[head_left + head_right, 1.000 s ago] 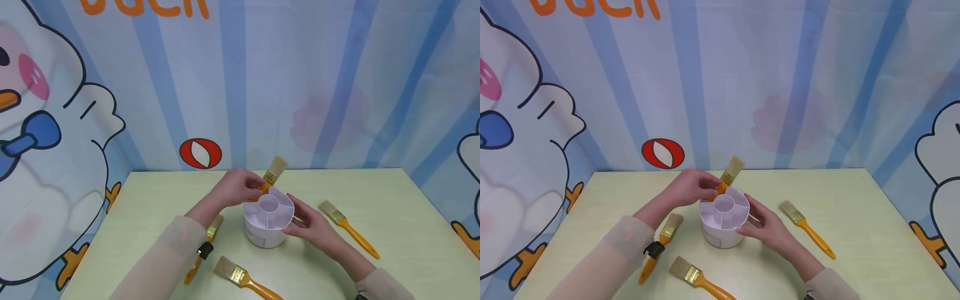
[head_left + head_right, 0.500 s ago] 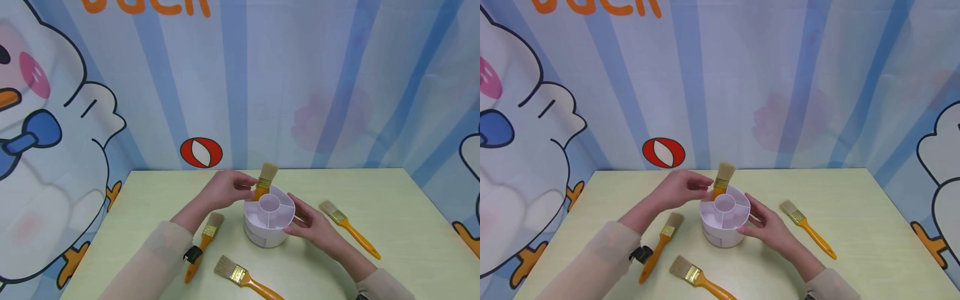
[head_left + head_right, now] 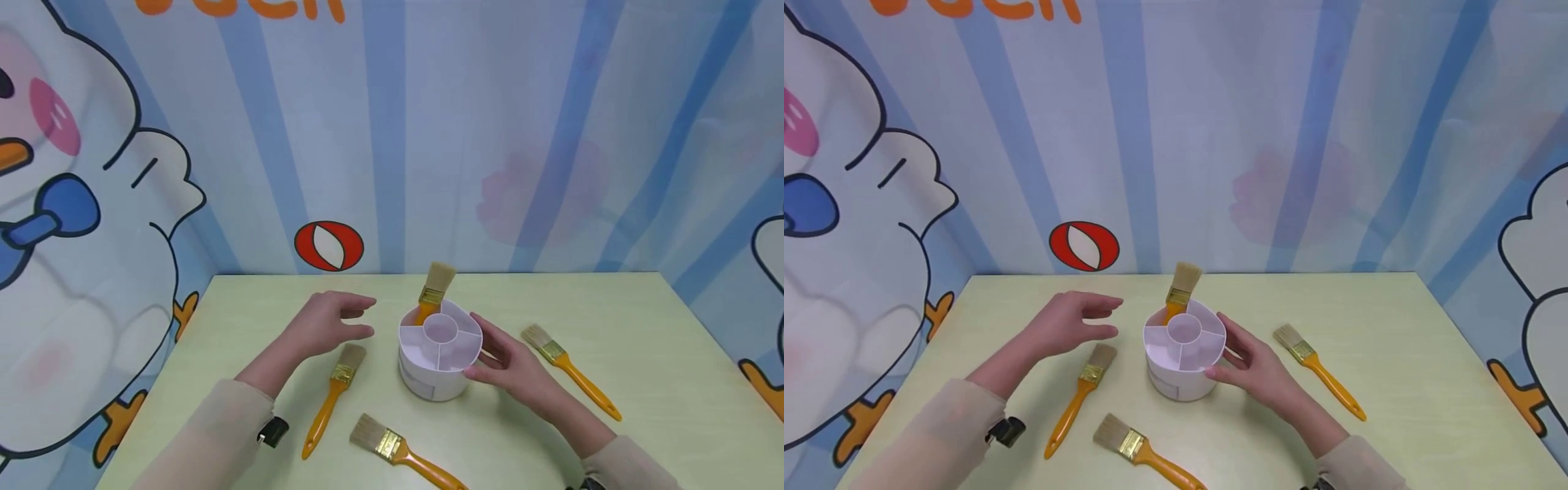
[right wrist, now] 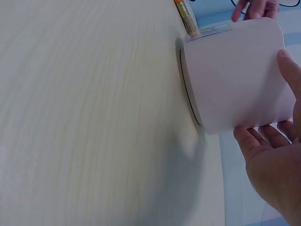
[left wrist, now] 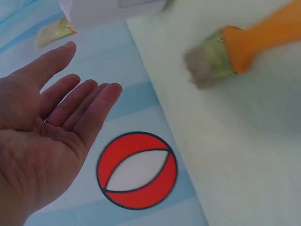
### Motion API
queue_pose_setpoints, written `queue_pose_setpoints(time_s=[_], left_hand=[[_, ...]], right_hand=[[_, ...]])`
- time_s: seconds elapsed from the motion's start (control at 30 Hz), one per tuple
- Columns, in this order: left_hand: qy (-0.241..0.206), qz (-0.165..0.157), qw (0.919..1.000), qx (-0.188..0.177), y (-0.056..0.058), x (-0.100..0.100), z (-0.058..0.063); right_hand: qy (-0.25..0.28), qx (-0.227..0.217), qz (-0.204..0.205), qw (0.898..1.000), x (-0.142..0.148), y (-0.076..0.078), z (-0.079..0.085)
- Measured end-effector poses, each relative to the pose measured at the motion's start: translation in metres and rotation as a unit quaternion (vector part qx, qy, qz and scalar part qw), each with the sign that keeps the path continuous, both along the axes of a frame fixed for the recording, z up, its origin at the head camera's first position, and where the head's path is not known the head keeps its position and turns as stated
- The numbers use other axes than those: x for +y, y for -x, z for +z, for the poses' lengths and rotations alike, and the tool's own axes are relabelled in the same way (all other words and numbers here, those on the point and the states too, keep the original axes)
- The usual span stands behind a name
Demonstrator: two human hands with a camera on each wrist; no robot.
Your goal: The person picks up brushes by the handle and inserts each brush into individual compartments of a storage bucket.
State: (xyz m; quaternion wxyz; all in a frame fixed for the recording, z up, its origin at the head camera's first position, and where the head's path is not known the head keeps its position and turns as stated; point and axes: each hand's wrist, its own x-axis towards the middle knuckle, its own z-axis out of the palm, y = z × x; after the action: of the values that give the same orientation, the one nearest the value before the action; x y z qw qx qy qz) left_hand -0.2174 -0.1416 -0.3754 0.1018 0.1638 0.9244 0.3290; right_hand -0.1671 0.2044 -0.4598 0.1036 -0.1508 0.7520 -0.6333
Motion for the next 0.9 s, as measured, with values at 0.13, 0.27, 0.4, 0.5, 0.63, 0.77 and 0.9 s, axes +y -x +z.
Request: queue_pose_setpoints(time_s=[0.13, 0.27, 0.4, 0.5, 0.63, 0.77, 0.9], left_hand=[[0.021, 0.016, 0.9996, -0.005, -0.007, -0.015, -0.011], [0.040, 0.014, 0.9991, 0.003, -0.017, -0.028, -0.022], [0.069, 0.003, 0.9973, 0.025, -0.029, -0.039, -0.035], [0.093, 0.000, 0.9953, 0.028, -0.036, -0.044, -0.045], [0.120, -0.004, 0.9927, 0.013, -0.048, -0.051, -0.054], [0.124, -0.007, 0.9922, -0.001, -0.060, -0.057, -0.060], [0.115, -0.027, 0.9930, -0.008, -0.066, -0.059, -0.067]], right_hand=[[-0.003, -0.006, -0.002, 1.000, 0.000, 0.000, 0.000], [-0.002, -0.006, -0.001, 1.000, 0.001, 0.000, 0.000], [0.000, 0.000, 0.002, 1.000, 0.001, 0.000, -0.001], [0.005, 0.003, 0.005, 1.000, 0.000, 0.000, -0.001], [0.008, 0.006, 0.008, 1.000, 0.000, 0.000, -0.001], [0.008, 0.009, 0.009, 1.000, 0.001, 0.001, -0.001], [0.005, 0.008, 0.008, 1.000, 0.001, 0.001, -0.001]])
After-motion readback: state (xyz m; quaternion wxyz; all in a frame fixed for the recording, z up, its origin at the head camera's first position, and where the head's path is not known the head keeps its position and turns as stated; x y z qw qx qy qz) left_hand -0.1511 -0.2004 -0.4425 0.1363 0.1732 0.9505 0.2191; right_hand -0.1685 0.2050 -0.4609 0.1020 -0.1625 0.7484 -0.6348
